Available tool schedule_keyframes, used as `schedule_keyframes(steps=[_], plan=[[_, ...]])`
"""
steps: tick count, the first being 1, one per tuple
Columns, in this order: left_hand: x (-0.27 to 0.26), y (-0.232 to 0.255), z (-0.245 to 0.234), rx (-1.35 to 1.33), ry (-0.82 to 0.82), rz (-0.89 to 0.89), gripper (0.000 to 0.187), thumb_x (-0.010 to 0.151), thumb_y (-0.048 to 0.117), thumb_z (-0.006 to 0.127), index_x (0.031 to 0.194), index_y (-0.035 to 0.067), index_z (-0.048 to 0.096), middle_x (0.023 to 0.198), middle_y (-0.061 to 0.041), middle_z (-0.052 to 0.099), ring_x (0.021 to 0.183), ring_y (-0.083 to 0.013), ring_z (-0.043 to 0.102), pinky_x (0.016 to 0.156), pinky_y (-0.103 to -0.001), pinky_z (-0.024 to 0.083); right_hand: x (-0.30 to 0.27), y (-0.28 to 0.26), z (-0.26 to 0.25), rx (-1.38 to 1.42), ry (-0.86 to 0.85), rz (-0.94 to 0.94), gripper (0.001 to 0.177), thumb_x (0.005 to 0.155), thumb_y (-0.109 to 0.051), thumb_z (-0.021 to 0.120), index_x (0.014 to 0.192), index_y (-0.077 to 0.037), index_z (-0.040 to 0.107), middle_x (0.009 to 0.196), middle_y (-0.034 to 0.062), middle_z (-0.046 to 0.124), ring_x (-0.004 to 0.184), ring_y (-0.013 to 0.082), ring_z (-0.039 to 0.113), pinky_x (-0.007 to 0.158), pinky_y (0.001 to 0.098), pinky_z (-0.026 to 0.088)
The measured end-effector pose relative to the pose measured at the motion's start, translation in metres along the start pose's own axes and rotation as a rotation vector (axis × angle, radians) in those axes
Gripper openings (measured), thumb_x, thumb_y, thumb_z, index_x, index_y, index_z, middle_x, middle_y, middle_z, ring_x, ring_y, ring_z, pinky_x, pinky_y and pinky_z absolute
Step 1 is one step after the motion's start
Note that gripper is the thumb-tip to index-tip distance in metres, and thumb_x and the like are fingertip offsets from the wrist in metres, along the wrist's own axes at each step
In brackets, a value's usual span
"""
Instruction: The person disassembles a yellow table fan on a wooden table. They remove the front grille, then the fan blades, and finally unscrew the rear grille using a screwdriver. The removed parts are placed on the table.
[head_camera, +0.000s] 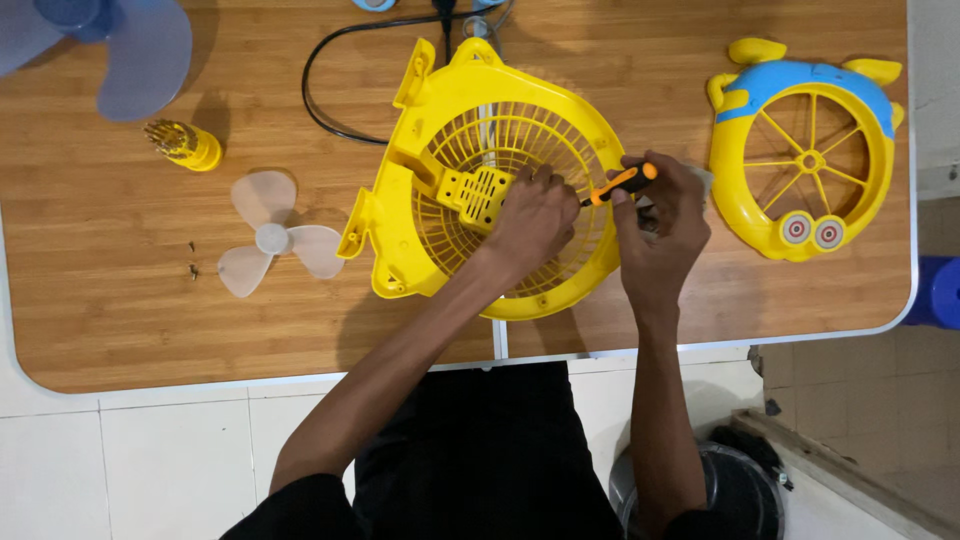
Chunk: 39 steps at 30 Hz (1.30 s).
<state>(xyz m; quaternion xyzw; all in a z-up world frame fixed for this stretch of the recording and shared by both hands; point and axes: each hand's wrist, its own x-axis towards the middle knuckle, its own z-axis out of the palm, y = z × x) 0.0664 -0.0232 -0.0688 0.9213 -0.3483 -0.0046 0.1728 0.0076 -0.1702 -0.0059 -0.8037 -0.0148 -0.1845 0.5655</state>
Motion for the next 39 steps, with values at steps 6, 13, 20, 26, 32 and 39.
schedule_keyframes(steps=[6,13,20,26,32,39], plan=[[0.005,-0.001,-0.001,0.013,0.122,-0.059,0.016,0.079,0.019,0.073,0.087,0.005,0.074,0.092,-0.015,0.069,0.105,-0.0336,0.062,0.089,-0.046,0.050,0.000,-0.004,0.006,0.038,-0.001,-0.063,0.043,0.107,0.012,0.065,0.144,0.001,0.048,0.135,0.0181,0.066,0.117,0.0225,0.072,0.102,0.0301,0.058],[-0.028,-0.023,-0.055,-0.195,0.306,-0.144,0.018,0.076,0.009,0.072,0.092,0.001,0.069,0.098,-0.017,0.069,0.102,-0.0351,0.063,0.091,-0.048,0.051,0.001,-0.023,0.025,0.219,0.004,-0.025,0.043,0.107,0.015,0.063,0.142,-0.001,0.043,0.133,0.0179,0.060,0.120,0.0262,0.071,0.104,0.0342,0.060],[-0.102,-0.058,-0.123,-0.305,0.468,-0.359,0.012,0.084,0.008,0.075,0.094,0.005,0.068,0.094,-0.012,0.070,0.097,-0.0337,0.065,0.086,-0.047,0.053,-0.004,-0.051,0.084,0.371,-0.093,0.017,0.042,0.101,0.018,0.067,0.129,-0.003,0.042,0.129,0.0172,0.062,0.120,0.0261,0.070,0.102,0.0381,0.063],[-0.179,-0.084,-0.147,-0.300,0.576,-0.596,0.012,0.085,0.004,0.076,0.096,0.004,0.071,0.096,-0.011,0.072,0.096,-0.0306,0.067,0.083,-0.043,0.054,-0.020,-0.079,0.148,0.415,-0.290,0.003,0.040,0.098,0.015,0.070,0.124,-0.001,0.044,0.126,0.0196,0.068,0.118,0.0247,0.071,0.099,0.0354,0.062],[-0.263,-0.124,-0.146,-0.213,0.724,-0.845,0.014,0.086,0.002,0.077,0.099,0.003,0.073,0.097,-0.011,0.074,0.093,-0.0276,0.069,0.083,-0.040,0.055,-0.037,-0.102,0.207,0.459,-0.473,-0.041,0.039,0.098,0.013,0.071,0.122,-0.001,0.044,0.125,0.0211,0.070,0.117,0.0241,0.072,0.100,0.0342,0.061],[-0.322,-0.147,-0.113,-0.066,0.840,-1.037,0.016,0.085,0.002,0.076,0.101,0.005,0.075,0.098,-0.009,0.075,0.095,-0.0288,0.067,0.084,-0.041,0.055,-0.051,-0.115,0.254,0.385,-0.652,-0.031,0.035,0.097,0.010,0.071,0.120,0.000,0.046,0.122,0.0181,0.072,0.115,0.0235,0.073,0.096,0.0339,0.062]])
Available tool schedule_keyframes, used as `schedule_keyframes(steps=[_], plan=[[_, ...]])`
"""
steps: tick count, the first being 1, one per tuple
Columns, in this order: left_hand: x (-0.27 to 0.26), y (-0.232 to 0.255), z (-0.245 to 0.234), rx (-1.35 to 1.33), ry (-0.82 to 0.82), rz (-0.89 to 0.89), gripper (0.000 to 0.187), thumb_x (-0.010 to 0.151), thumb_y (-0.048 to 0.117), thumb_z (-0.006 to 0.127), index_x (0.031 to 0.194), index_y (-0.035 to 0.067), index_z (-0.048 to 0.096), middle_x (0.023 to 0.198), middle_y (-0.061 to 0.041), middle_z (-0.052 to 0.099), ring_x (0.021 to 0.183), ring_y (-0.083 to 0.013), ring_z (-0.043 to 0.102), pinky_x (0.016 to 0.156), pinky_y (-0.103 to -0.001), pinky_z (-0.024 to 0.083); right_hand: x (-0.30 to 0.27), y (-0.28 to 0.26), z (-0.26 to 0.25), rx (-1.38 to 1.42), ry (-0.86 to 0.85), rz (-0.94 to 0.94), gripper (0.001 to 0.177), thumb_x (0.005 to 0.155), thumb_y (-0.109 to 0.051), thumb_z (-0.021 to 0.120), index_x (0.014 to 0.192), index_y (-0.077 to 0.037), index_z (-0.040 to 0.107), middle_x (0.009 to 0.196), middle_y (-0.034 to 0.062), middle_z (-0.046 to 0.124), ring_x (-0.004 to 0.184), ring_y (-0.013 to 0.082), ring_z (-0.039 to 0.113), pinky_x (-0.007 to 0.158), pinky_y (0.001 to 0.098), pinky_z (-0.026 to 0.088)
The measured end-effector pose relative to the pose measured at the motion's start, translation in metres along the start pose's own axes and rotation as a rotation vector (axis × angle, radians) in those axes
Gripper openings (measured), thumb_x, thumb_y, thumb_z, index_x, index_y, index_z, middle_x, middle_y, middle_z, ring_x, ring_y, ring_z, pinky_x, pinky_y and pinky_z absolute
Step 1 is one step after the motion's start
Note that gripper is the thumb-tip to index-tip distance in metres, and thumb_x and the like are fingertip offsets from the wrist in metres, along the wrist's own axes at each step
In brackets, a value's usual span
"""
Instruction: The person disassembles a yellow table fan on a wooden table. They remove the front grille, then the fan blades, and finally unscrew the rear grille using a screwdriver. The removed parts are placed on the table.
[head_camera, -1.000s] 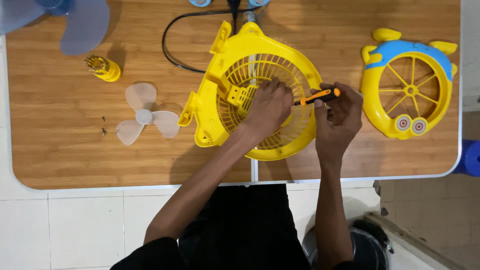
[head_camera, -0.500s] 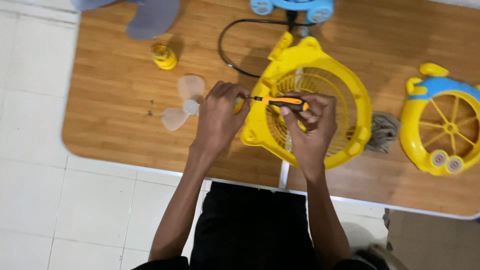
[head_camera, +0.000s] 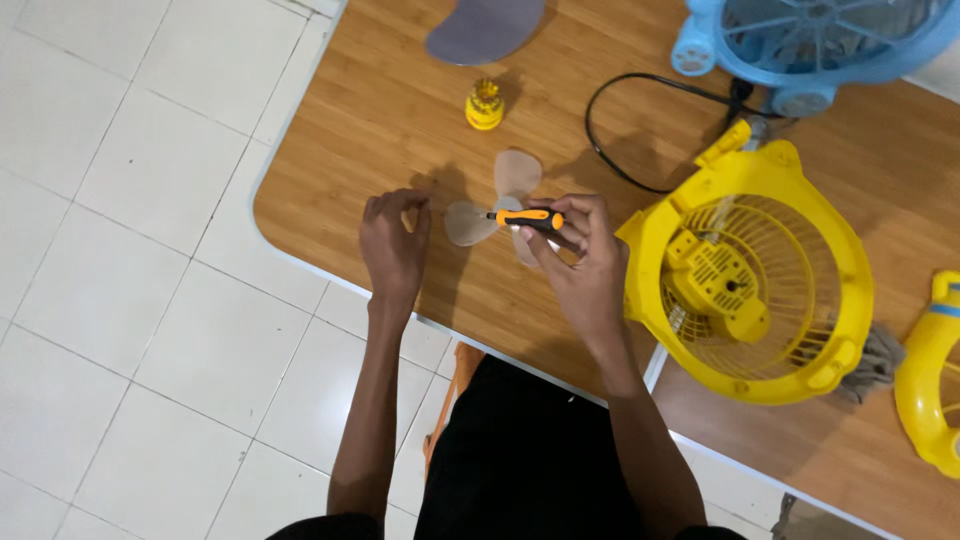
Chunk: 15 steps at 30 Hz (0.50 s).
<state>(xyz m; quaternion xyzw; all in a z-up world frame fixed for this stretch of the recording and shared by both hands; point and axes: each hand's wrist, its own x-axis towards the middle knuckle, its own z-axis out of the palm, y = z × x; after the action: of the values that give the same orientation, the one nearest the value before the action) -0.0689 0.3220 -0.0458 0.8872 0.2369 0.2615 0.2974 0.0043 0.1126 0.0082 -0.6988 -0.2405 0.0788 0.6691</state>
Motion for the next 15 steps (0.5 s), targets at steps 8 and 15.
schedule_keyframes(steps=[8,15], plan=[[-0.013,-0.033,0.011,-0.001,0.039,-0.043,0.016,0.085,0.004,0.078,0.100,0.009,0.077,0.097,-0.008,0.072,0.096,-0.0291,0.061,0.083,-0.041,0.055,0.008,0.017,0.025,0.106,-0.050,0.131,0.034,0.097,0.007,0.070,0.119,-0.002,0.046,0.124,0.0159,0.070,0.116,0.0215,0.072,0.088,0.0294,0.063],[-0.015,-0.040,0.018,0.023,0.001,-0.081,0.019,0.083,0.003,0.079,0.101,0.007,0.077,0.096,-0.007,0.072,0.095,-0.0282,0.061,0.081,-0.040,0.055,0.012,0.024,0.025,-0.009,-0.033,0.062,0.033,0.097,0.009,0.070,0.119,0.000,0.047,0.122,0.0186,0.072,0.114,0.0224,0.074,0.097,0.0325,0.064]])
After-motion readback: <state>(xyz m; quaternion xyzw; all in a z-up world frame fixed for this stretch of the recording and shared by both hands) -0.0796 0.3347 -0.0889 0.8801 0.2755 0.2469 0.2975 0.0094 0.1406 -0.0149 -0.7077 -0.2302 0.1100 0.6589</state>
